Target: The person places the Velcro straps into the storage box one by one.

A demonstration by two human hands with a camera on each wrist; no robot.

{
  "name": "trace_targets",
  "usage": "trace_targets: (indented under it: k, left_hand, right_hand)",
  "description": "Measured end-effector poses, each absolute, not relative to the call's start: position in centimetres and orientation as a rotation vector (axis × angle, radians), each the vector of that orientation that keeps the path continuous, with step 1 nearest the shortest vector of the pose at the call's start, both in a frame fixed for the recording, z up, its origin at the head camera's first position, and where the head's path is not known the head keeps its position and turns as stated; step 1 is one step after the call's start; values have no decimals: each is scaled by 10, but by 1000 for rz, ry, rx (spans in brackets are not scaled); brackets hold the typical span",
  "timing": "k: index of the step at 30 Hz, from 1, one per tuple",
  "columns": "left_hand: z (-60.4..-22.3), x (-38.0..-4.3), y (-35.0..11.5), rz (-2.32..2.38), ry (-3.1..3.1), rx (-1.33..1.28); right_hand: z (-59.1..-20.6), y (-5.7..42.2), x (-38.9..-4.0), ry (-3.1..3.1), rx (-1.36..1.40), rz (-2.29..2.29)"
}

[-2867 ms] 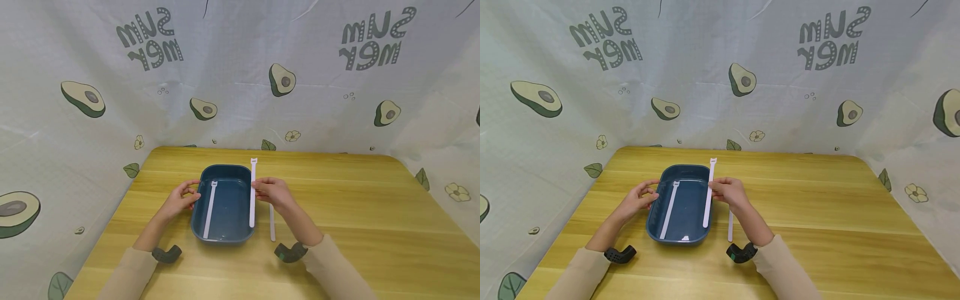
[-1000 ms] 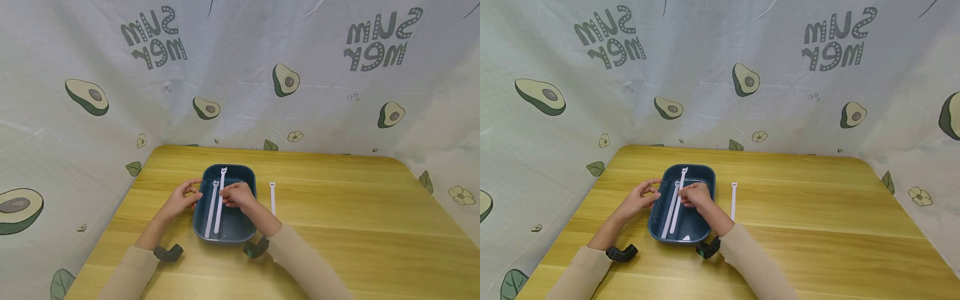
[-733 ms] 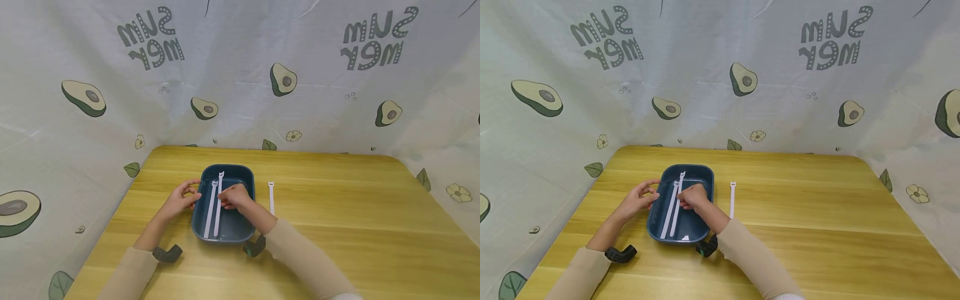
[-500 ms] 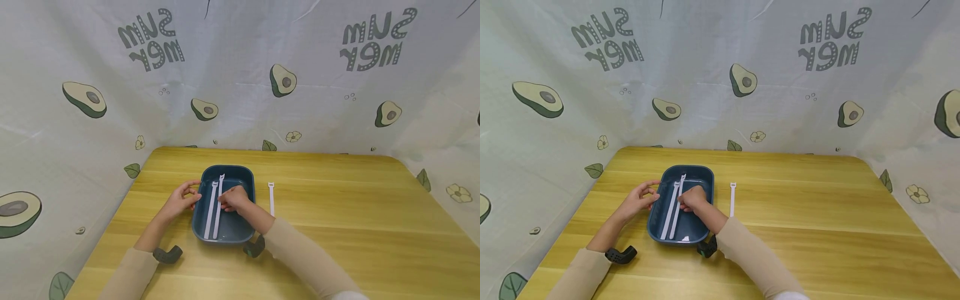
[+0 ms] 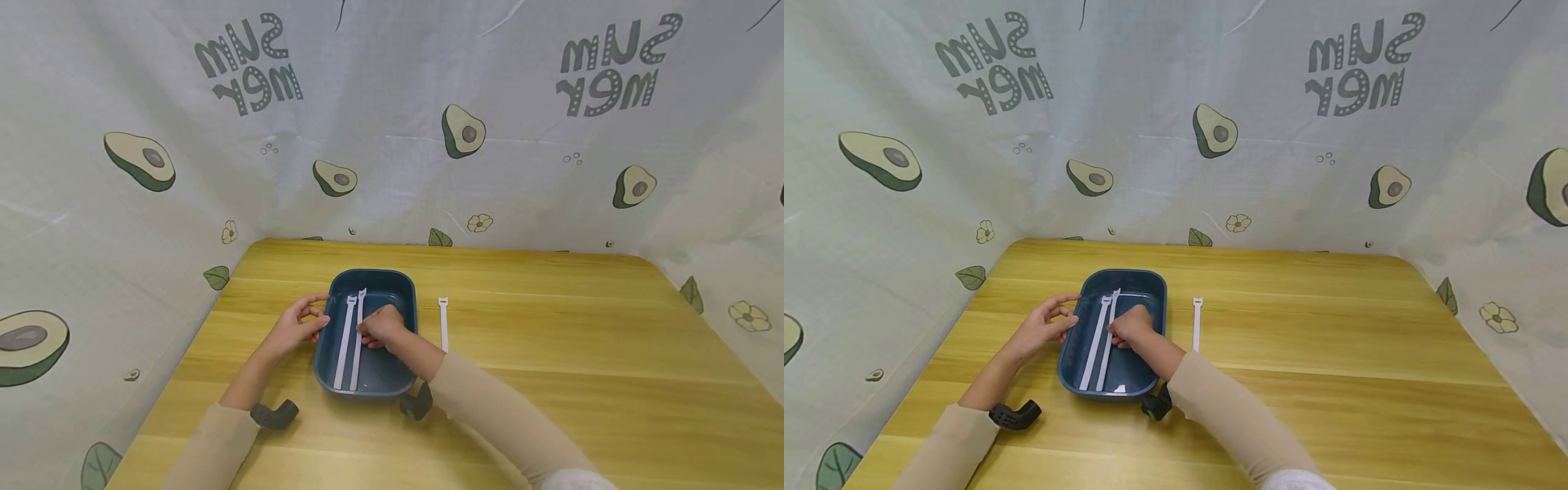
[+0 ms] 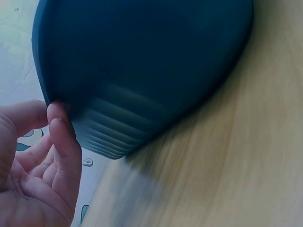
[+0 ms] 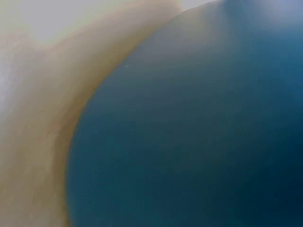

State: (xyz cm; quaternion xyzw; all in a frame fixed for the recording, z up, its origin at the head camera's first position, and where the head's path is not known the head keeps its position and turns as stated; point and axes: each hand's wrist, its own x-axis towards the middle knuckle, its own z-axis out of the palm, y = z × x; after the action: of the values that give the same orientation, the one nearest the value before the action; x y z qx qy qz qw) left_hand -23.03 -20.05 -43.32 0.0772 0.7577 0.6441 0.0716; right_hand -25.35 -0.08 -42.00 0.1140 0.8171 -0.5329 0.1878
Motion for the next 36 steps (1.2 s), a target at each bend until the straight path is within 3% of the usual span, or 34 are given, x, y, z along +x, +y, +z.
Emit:
trace_targets:
  k: [36]
  left_hand:
    - [-433,-230,-200,1931,2295,251]
  right_hand:
    - [-422,-2,-249,2591,189,-1247]
